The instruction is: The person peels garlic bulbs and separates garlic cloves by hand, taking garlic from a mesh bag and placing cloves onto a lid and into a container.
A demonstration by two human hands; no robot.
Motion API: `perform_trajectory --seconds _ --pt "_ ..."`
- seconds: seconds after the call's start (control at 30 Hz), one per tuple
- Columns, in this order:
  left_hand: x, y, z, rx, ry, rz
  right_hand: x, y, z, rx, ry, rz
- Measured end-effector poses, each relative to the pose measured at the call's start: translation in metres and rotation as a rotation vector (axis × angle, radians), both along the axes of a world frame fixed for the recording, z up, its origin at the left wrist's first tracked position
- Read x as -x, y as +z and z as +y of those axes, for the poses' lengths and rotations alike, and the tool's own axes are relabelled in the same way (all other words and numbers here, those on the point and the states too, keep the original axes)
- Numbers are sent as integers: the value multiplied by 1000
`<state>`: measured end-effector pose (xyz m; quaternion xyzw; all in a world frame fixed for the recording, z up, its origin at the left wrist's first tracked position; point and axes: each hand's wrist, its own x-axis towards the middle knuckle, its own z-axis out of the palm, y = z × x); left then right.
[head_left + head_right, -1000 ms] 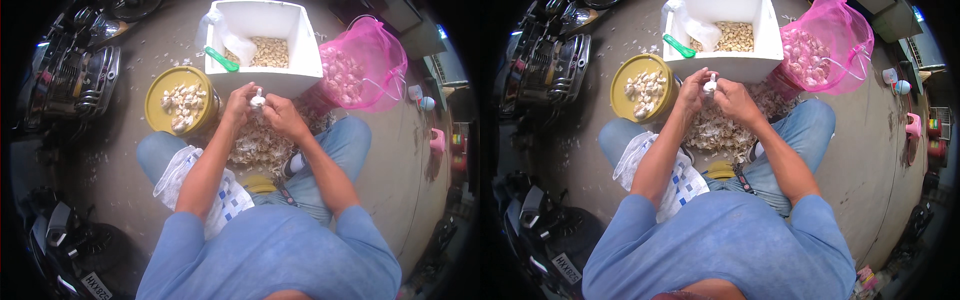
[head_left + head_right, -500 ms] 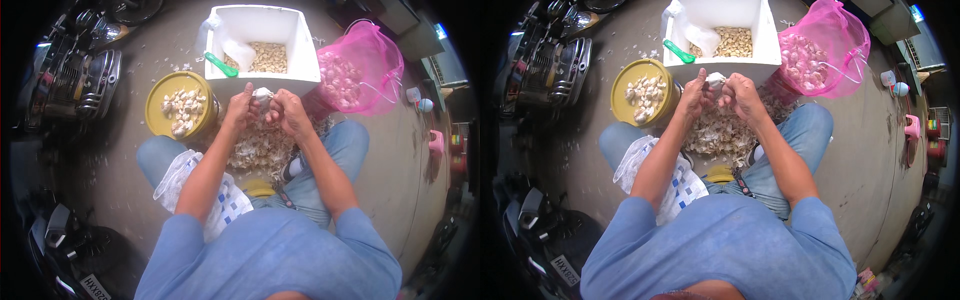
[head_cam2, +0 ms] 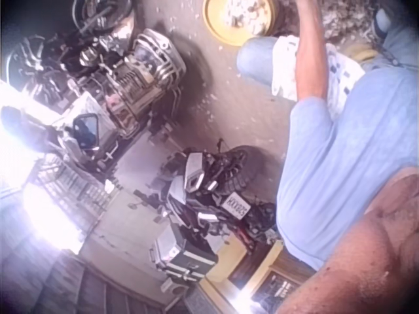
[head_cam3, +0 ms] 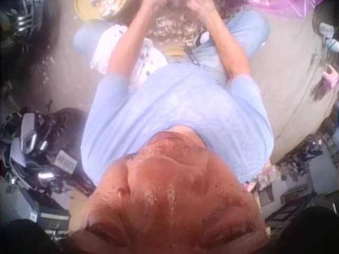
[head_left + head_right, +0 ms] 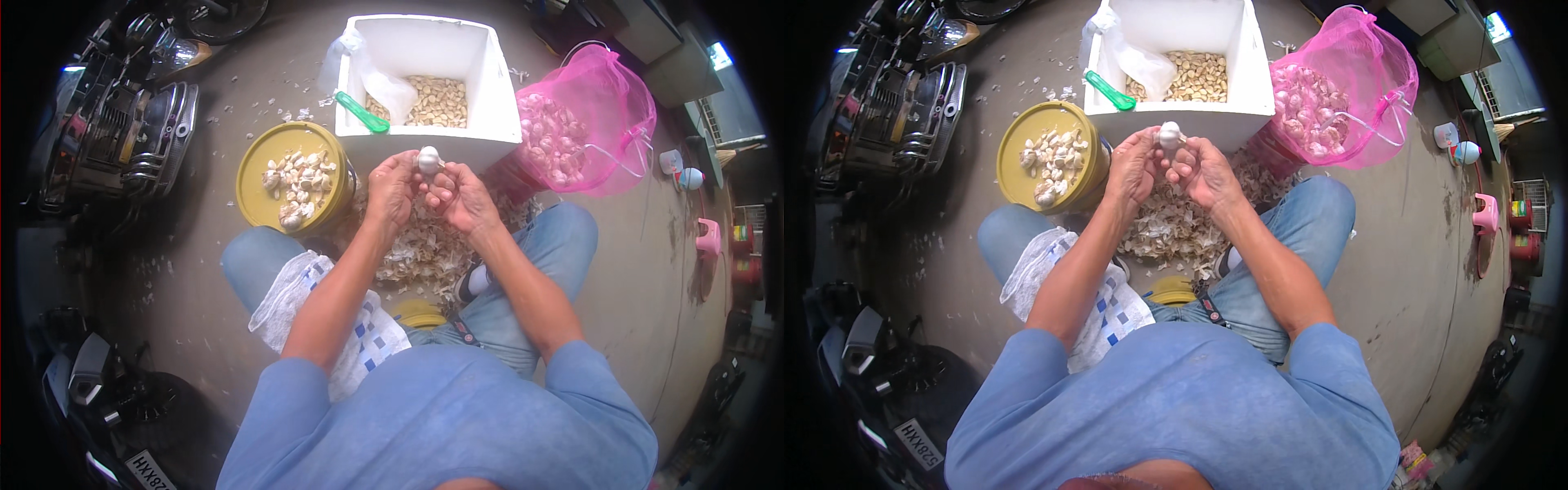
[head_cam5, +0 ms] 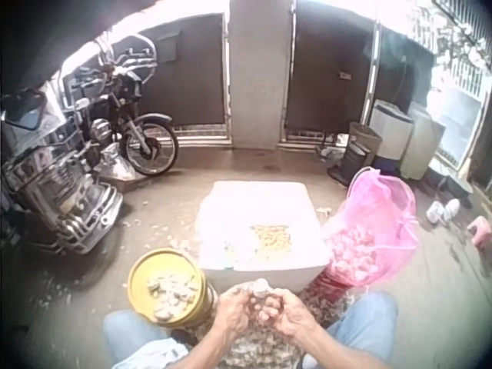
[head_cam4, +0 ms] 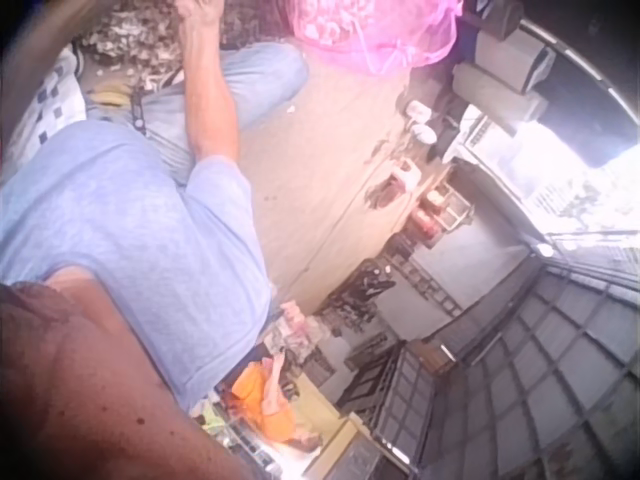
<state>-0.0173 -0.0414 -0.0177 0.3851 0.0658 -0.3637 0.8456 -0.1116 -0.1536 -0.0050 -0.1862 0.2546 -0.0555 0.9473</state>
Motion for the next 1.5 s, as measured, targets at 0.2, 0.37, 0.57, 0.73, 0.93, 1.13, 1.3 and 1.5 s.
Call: perform_trajectory --seconds 0.2,0.37,0.57,0.73,0.93,1.13,1.3,1.5 --pt "-4 -14 -2 -189 -22 -183 -1 -15 -4 100 36 16" --pt "-19 -49 9 -403 -137 -310 7 17 13 116 164 -48" --pt "-8 -17 0 -334 -224 -66 10 1 -4 99 16 6" --pt "-3 -6 -2 -208 -237 -283 3 -9 -2 1 132 -2" --pt "-14 -19 1 -200 -286 -263 2 13 4 310 238 53" --pt "-18 -6 2 -174 -333 -352 3 30 -9 936 291 78" --pt "-11 11 -1 -117 -276 -180 1 13 -22 1545 193 -18" --pt "-13 3 2 -119 -382 -174 -3 32 -16 1402 316 32"
